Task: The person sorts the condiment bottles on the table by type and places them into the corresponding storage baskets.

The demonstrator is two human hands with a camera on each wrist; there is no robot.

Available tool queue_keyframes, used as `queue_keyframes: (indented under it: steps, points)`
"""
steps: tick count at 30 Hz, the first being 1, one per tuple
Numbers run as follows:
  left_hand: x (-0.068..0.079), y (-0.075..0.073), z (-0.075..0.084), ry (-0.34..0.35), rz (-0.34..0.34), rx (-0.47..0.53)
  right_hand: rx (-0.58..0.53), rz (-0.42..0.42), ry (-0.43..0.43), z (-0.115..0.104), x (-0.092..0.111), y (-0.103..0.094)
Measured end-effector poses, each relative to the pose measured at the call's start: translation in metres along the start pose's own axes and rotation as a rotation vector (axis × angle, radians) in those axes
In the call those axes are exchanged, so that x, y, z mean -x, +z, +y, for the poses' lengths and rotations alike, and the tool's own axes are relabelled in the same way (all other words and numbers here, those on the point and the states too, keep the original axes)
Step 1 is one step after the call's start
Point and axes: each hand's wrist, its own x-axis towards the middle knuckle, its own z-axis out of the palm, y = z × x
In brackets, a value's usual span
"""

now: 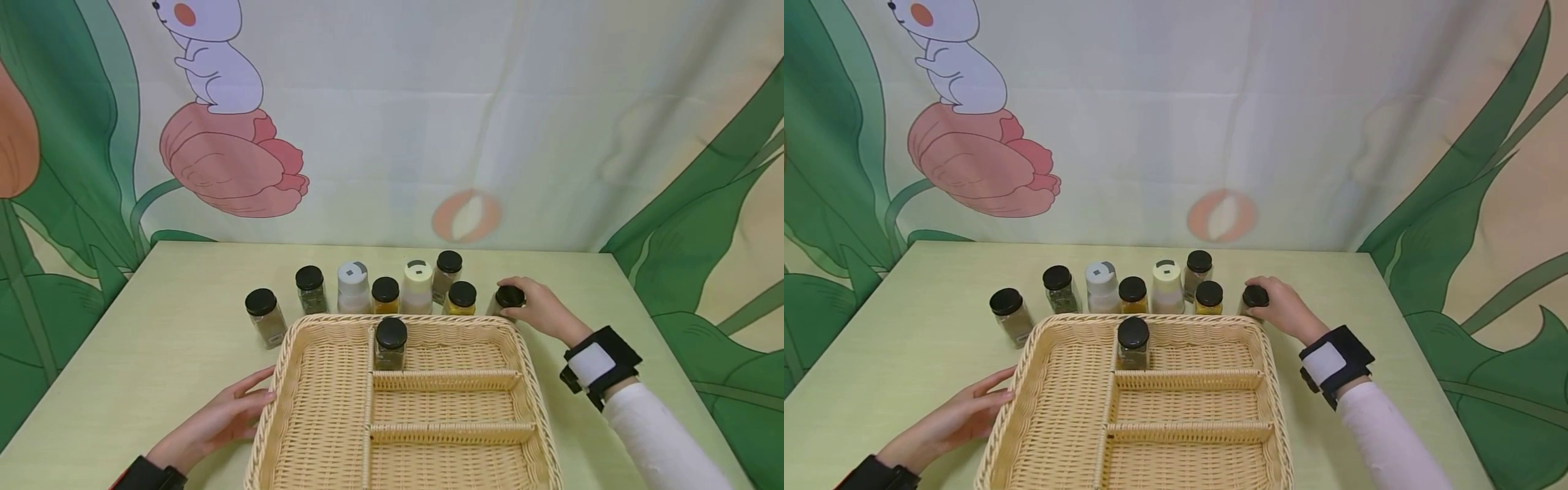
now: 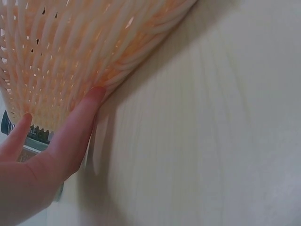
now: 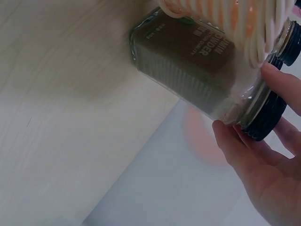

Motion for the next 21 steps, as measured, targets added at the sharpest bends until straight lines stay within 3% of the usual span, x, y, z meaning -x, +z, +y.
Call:
queue_keyframes:
  steps: [21]
  points:
    - [-0.0009, -0.0001, -0.0013, 0.009, 0.012, 0.001, 0.031, -0.004, 0.022, -0.0043, 0.0006, 0.0002]
